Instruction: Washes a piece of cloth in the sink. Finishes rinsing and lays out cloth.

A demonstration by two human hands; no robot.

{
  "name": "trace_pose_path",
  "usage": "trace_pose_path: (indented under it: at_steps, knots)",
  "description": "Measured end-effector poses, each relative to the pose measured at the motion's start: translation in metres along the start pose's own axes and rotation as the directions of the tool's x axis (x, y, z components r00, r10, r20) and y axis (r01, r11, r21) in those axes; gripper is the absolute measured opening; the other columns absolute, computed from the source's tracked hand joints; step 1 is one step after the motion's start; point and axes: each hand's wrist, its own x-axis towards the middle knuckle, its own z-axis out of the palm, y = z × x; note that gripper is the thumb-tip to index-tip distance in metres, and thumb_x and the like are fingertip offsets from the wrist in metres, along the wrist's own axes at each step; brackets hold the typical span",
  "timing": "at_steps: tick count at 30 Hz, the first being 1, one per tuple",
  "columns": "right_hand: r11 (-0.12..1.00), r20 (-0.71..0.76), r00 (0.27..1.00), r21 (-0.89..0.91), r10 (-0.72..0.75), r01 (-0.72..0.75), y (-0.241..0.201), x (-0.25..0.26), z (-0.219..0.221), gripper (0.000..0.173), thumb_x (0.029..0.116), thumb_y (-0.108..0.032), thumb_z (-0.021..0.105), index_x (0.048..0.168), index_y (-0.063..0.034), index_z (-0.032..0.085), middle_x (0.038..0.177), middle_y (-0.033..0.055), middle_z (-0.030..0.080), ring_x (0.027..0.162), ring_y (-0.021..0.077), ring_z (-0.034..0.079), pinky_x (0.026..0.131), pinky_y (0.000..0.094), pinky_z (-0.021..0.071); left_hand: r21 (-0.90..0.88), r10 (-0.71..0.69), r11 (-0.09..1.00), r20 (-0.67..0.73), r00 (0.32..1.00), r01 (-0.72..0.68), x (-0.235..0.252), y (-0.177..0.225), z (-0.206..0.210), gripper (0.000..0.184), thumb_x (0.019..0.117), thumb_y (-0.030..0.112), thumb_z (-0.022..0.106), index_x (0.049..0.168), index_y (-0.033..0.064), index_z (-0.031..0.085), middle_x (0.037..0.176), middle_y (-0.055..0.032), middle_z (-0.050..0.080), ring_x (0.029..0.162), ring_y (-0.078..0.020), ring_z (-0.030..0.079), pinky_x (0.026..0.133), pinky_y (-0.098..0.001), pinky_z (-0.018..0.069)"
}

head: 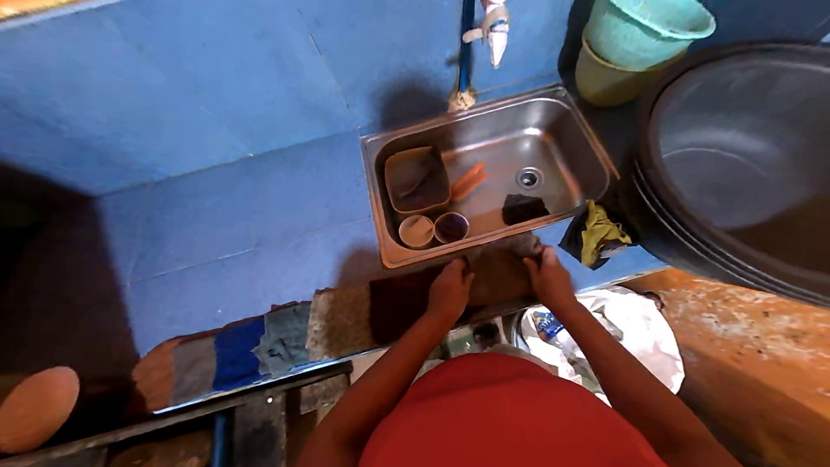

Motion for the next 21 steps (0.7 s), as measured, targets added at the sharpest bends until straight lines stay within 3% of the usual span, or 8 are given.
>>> trace_pose_path:
  at_steps: [4, 8, 11, 13, 16, 18, 21]
  knots:
    - [0.984, -0.037, 0.999, 0.179, -0.02, 0.027, 0.003, 0.0, -0.016, 0.042, 0.1057, -0.023, 0.058, 0.137, 0.0051, 0.049, 0.12, 0.0286, 0.065, 0.111, 0.0415, 0.066, 0.098, 0.0575, 0.0516, -0.19, -0.023, 0.982, -0.053, 0.998, 0.013, -0.011, -0.001, -0.014, 0.039, 0.1047, 0.023, 0.061, 0.134, -0.0031, 0.056, 0.124, -0.0241, 0.065, 0.116, -0.0346, 0.065, 0.102, -0.0504, 0.0512]
    - [0.997, 0.116, 0.992, -0.061, 0.048, -0.042, 0.015, 0.005, -0.016, 0.05, 0.1025, -0.026, 0.063, 0.142, 0.0037, 0.052, 0.141, 0.0324, 0.052, 0.131, 0.0469, 0.053, 0.11, 0.0587, 0.0437, -0.234, -0.097, 0.968, -0.013, 0.995, 0.091, -0.003, -0.027, -0.007, 0.06, 0.099, 0.021, 0.07, 0.15, 0.0022, 0.045, 0.138, -0.0236, 0.06, 0.127, -0.034, 0.06, 0.109, -0.049, 0.0485]
    - [0.998, 0.034, 0.999, -0.055, 0.008, -0.006, 0.012, 0.012, -0.02, 0.046, 0.1026, -0.025, 0.062, 0.139, 0.0022, 0.056, 0.141, 0.0322, 0.052, 0.133, 0.0468, 0.051, 0.112, 0.0565, 0.0425, -0.223, -0.104, 0.97, -0.005, 0.995, 0.1, 0.0, -0.034, -0.003, 0.063, 0.099, 0.022, 0.069, 0.152, 0.0015, 0.042, 0.141, -0.024, 0.057, 0.13, -0.0343, 0.058, 0.11, -0.0486, 0.0474]
    - [0.996, -0.071, 0.994, -0.04, -0.087, 0.084, 0.01, 0.023, -0.024, 0.038, 0.1022, -0.021, 0.063, 0.13, 0.0053, 0.062, 0.132, 0.0324, 0.058, 0.127, 0.0469, 0.055, 0.109, 0.0566, 0.0448, -0.227, -0.114, 0.967, 0.008, 0.993, 0.113, -0.001, -0.035, -0.001, 0.064, 0.0996, 0.023, 0.068, 0.153, 0.0026, 0.041, 0.144, -0.023, 0.056, 0.132, -0.0336, 0.057, 0.111, -0.0482, 0.0467]
    - [0.988, -0.035, 0.988, -0.031, -0.153, 0.152, 0.0, 0.064, -0.037, 0.028, 0.1046, -0.017, 0.059, 0.123, 0.0039, 0.066, 0.127, 0.0276, 0.063, 0.123, 0.0433, 0.059, 0.106, 0.0567, 0.047, -0.24, -0.108, 0.965, 0.019, 0.994, 0.109, 0.002, -0.04, -0.001, 0.064, 0.1007, 0.025, 0.066, 0.155, 0.0024, 0.039, 0.146, -0.0235, 0.054, 0.133, -0.0338, 0.056, 0.112, -0.0476, 0.0459]
    - [0.988, 0.041, 0.988, -0.037, -0.147, 0.148, -0.006, 0.101, -0.038, 0.026, 0.1046, -0.012, 0.057, 0.124, 0.0034, 0.066, 0.128, 0.0276, 0.064, 0.124, 0.0448, 0.06, 0.107, 0.0589, 0.046, -0.239, -0.106, 0.965, 0.042, 0.993, 0.113, 0.001, -0.04, -0.003, 0.065, 0.1018, 0.025, 0.065, 0.156, 0.0019, 0.037, 0.148, -0.0239, 0.052, 0.133, -0.0341, 0.056, 0.111, -0.0469, 0.0459]
    - [0.982, 0.195, 0.973, -0.121, -0.121, 0.147, 0.012, 0.173, -0.009, 0.025, 0.1011, -0.012, 0.062, 0.12, 0.0034, 0.069, 0.122, 0.0306, 0.066, 0.118, 0.051, 0.062, 0.1, 0.0699, 0.0458, -0.251, -0.101, 0.962, 0.051, 0.994, 0.11, -0.001, -0.041, -0.005, 0.066, 0.1017, 0.025, 0.065, 0.157, 0.0021, 0.036, 0.148, -0.0242, 0.051, 0.133, -0.0342, 0.055, 0.111, -0.0469, 0.0463]
